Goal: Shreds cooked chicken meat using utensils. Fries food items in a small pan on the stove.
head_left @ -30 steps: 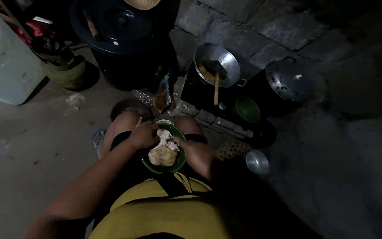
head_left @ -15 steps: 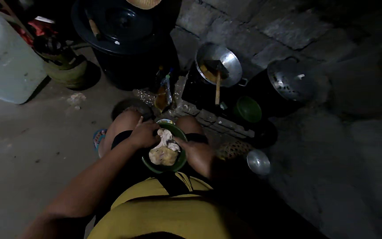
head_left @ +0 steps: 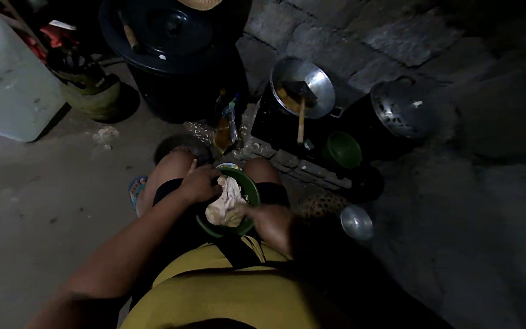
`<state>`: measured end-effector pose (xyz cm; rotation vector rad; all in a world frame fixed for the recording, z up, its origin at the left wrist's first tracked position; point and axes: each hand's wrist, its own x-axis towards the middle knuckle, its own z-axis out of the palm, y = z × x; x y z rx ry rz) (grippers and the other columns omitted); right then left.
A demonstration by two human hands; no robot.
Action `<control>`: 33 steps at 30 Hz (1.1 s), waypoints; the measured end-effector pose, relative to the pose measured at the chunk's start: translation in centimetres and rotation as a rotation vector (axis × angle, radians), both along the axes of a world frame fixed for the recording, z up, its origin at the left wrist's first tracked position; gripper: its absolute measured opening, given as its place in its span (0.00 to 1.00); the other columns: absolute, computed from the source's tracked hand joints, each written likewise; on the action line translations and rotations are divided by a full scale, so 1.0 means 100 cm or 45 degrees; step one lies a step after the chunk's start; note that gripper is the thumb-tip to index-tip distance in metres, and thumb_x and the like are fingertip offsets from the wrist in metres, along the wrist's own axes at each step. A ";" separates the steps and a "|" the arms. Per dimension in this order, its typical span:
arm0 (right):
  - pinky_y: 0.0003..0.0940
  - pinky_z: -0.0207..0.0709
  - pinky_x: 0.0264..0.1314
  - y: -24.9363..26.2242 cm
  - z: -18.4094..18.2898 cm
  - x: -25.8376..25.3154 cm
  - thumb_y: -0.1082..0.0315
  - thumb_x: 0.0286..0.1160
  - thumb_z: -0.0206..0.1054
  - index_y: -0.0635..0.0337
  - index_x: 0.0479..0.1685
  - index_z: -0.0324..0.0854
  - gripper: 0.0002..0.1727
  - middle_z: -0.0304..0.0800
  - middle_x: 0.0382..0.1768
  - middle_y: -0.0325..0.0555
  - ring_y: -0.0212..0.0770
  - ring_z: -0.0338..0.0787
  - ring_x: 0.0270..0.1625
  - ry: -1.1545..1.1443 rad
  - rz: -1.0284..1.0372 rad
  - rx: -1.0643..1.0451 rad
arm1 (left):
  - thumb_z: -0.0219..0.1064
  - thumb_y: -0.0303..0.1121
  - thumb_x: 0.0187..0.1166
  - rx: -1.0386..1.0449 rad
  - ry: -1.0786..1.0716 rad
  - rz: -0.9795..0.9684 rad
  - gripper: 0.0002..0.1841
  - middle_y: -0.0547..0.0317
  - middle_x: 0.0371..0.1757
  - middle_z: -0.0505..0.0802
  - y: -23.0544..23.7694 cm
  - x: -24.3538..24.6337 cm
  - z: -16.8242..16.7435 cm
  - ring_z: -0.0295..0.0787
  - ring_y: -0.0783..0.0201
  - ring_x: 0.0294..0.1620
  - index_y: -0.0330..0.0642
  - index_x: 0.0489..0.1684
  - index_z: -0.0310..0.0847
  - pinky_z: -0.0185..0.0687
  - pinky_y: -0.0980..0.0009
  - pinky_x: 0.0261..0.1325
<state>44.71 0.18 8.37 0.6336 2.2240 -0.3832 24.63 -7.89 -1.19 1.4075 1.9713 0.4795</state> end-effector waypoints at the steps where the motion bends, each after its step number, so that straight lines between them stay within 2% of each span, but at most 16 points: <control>1: 0.70 0.77 0.65 -0.008 0.000 0.008 0.70 0.91 0.51 0.28 0.93 0.58 0.34 0.86 0.66 0.66 0.70 0.87 0.66 -0.072 0.011 -0.049 | 0.68 0.42 0.81 0.004 0.009 0.003 0.18 0.50 0.67 0.89 0.001 0.000 0.000 0.77 0.51 0.78 0.45 0.63 0.87 0.35 0.36 0.92; 3: 0.68 0.78 0.65 -0.008 0.003 0.019 0.71 0.90 0.51 0.25 0.93 0.58 0.35 0.86 0.65 0.65 0.69 0.88 0.65 -0.074 0.017 -0.041 | 0.68 0.42 0.81 0.022 0.012 0.002 0.17 0.50 0.67 0.88 0.003 -0.003 0.001 0.77 0.50 0.78 0.45 0.63 0.87 0.36 0.36 0.92; 5: 0.66 0.82 0.60 0.007 0.002 0.033 0.71 0.89 0.54 0.31 0.87 0.71 0.30 0.92 0.56 0.64 0.67 0.92 0.58 0.252 0.027 0.003 | 0.68 0.42 0.81 0.054 -0.013 0.020 0.17 0.49 0.67 0.88 0.001 -0.006 0.000 0.78 0.50 0.77 0.44 0.62 0.87 0.38 0.37 0.92; 6: 0.66 0.83 0.61 0.015 0.002 0.035 0.70 0.90 0.53 0.33 0.85 0.74 0.28 0.93 0.55 0.64 0.67 0.93 0.58 0.377 -0.002 -0.005 | 0.68 0.42 0.81 0.052 -0.023 0.018 0.17 0.49 0.67 0.88 0.000 -0.006 -0.001 0.78 0.50 0.77 0.44 0.62 0.87 0.40 0.38 0.92; 9: 0.66 0.77 0.70 0.033 0.022 0.006 0.65 0.95 0.45 0.24 0.91 0.61 0.30 0.88 0.67 0.60 0.65 0.87 0.68 0.188 -0.067 0.039 | 0.69 0.43 0.81 0.046 -0.018 0.012 0.17 0.51 0.67 0.89 0.002 -0.003 -0.003 0.77 0.51 0.77 0.45 0.62 0.88 0.37 0.37 0.92; 13: 0.64 0.81 0.63 0.023 -0.002 -0.015 0.67 0.93 0.48 0.24 0.92 0.60 0.32 0.89 0.62 0.61 0.64 0.90 0.63 0.260 -0.094 0.257 | 0.69 0.42 0.81 0.046 0.002 0.003 0.18 0.49 0.68 0.88 0.003 -0.001 -0.004 0.77 0.50 0.77 0.44 0.63 0.87 0.38 0.36 0.92; 16: 0.65 0.81 0.64 0.006 -0.007 -0.006 0.71 0.90 0.48 0.24 0.95 0.52 0.37 0.85 0.66 0.65 0.67 0.88 0.64 0.103 -0.086 0.153 | 0.69 0.42 0.80 0.050 0.034 0.028 0.17 0.49 0.66 0.89 0.002 0.001 -0.005 0.78 0.49 0.77 0.44 0.61 0.88 0.38 0.36 0.92; 18: 0.66 0.80 0.64 -0.009 -0.006 0.011 0.72 0.90 0.50 0.24 0.93 0.57 0.36 0.86 0.66 0.65 0.69 0.88 0.65 -0.020 -0.043 0.055 | 0.68 0.43 0.80 0.032 0.052 0.033 0.17 0.50 0.67 0.89 0.001 0.001 -0.005 0.78 0.49 0.77 0.46 0.62 0.88 0.38 0.34 0.91; 20: 0.66 0.81 0.62 -0.012 -0.007 0.028 0.70 0.91 0.51 0.24 0.91 0.62 0.34 0.88 0.62 0.65 0.68 0.90 0.61 0.034 -0.006 0.040 | 0.68 0.42 0.80 0.034 0.040 0.028 0.18 0.50 0.69 0.88 0.003 -0.001 -0.002 0.77 0.49 0.78 0.45 0.63 0.87 0.38 0.34 0.91; 23: 0.62 0.88 0.46 0.009 -0.011 0.046 0.73 0.85 0.58 0.35 0.77 0.83 0.27 0.95 0.42 0.61 0.63 0.96 0.43 0.702 0.070 0.142 | 0.68 0.42 0.82 0.052 0.011 0.028 0.19 0.48 0.69 0.87 0.002 -0.003 -0.001 0.77 0.48 0.78 0.44 0.65 0.86 0.40 0.36 0.91; 24: 0.62 0.87 0.48 0.016 -0.004 0.039 0.72 0.87 0.55 0.34 0.79 0.81 0.27 0.95 0.44 0.60 0.63 0.95 0.45 0.701 0.071 0.157 | 0.68 0.42 0.82 0.056 -0.003 0.020 0.19 0.47 0.68 0.88 0.002 -0.003 -0.002 0.78 0.48 0.77 0.43 0.65 0.86 0.40 0.36 0.91; 26: 0.65 0.80 0.63 0.025 0.019 0.006 0.70 0.92 0.47 0.22 0.91 0.62 0.33 0.88 0.64 0.61 0.65 0.89 0.63 0.243 -0.014 0.167 | 0.68 0.42 0.82 0.051 -0.031 0.010 0.18 0.48 0.68 0.88 0.003 -0.003 -0.001 0.77 0.49 0.78 0.43 0.65 0.86 0.38 0.36 0.92; 27: 0.65 0.79 0.65 0.027 0.018 -0.007 0.69 0.92 0.46 0.19 0.92 0.58 0.34 0.86 0.69 0.60 0.65 0.87 0.67 0.132 -0.050 0.200 | 0.68 0.41 0.82 0.056 -0.040 0.009 0.18 0.48 0.68 0.88 0.003 -0.003 0.000 0.77 0.49 0.78 0.43 0.64 0.86 0.38 0.36 0.92; 30: 0.65 0.80 0.65 0.020 -0.004 -0.015 0.72 0.89 0.50 0.22 0.94 0.55 0.38 0.85 0.67 0.64 0.66 0.87 0.67 0.145 -0.088 0.224 | 0.68 0.40 0.82 0.053 -0.020 0.021 0.18 0.49 0.68 0.88 0.004 -0.001 -0.001 0.77 0.50 0.78 0.43 0.64 0.86 0.38 0.37 0.92; 32: 0.64 0.80 0.66 0.009 -0.006 -0.006 0.75 0.88 0.49 0.21 0.96 0.48 0.41 0.83 0.69 0.65 0.67 0.86 0.67 0.072 -0.087 0.173 | 0.68 0.41 0.81 0.048 0.041 0.030 0.17 0.49 0.66 0.89 0.004 0.000 -0.005 0.78 0.49 0.77 0.44 0.62 0.87 0.40 0.36 0.92; 33: 0.63 0.80 0.64 0.006 -0.007 0.004 0.74 0.88 0.49 0.21 0.95 0.49 0.41 0.85 0.67 0.65 0.67 0.88 0.65 0.094 -0.085 0.174 | 0.67 0.42 0.81 0.035 0.057 0.027 0.17 0.50 0.66 0.90 0.003 0.000 -0.006 0.78 0.49 0.77 0.45 0.62 0.87 0.39 0.36 0.91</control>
